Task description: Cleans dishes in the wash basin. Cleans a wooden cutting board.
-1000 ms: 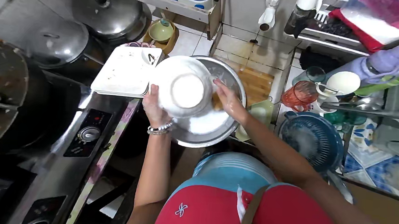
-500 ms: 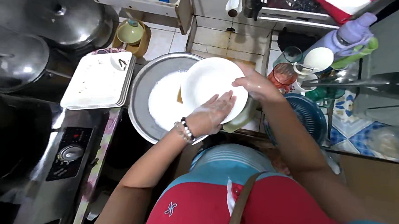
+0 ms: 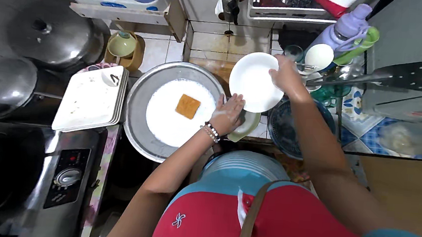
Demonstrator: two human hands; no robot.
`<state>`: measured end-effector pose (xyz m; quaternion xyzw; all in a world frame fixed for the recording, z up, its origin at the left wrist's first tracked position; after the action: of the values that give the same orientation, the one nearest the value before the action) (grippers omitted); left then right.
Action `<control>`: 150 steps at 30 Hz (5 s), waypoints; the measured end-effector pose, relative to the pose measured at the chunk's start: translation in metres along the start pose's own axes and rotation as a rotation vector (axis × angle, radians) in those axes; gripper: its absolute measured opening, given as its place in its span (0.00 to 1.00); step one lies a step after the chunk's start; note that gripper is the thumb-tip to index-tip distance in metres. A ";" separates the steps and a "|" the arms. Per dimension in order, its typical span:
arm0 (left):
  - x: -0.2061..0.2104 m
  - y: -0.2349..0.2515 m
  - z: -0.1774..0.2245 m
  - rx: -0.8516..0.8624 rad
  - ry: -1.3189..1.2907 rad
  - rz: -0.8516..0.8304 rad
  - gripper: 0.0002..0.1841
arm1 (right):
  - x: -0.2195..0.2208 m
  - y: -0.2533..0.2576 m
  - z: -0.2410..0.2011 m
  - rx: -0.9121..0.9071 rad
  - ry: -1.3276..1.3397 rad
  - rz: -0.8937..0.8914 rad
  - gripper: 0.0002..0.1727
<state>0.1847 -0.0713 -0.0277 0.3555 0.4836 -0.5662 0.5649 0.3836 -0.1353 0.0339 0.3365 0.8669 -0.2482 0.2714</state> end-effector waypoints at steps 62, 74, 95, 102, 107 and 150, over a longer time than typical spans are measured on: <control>0.017 -0.103 -0.004 -0.800 -0.277 -0.392 0.27 | 0.120 0.080 0.088 0.515 -0.087 -0.464 0.25; 0.018 -0.099 -0.003 -0.750 -0.247 -0.356 0.27 | 0.072 0.120 0.049 0.328 -0.003 -0.123 0.30; 0.019 -0.089 -0.002 -0.748 -0.244 -0.328 0.28 | 0.019 0.054 0.029 0.297 0.935 0.147 0.27; 0.002 -0.094 -0.031 -0.589 -0.578 -0.004 0.32 | 0.053 0.009 0.000 0.396 1.407 0.035 0.27; -0.106 -0.068 -0.081 -0.622 -0.432 0.262 0.28 | 0.073 -0.015 -0.024 0.521 1.692 0.013 0.34; -0.091 0.068 -0.098 -0.099 -0.499 -0.262 0.38 | 0.019 -0.076 -0.030 0.373 1.349 -0.032 0.12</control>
<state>0.2479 0.0561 0.0215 0.1116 0.3984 -0.6801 0.6052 0.3082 -0.1574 0.0623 0.4453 0.7939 -0.1335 -0.3920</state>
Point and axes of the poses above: each hand's wrist, its own y-axis towards the middle knuckle, its own x-axis out of the palm, z = x × y, the point moved 5 cm from there along y, towards the middle knuckle, and after that the axes turned 7 degrees about y, right-handed, at the moved point
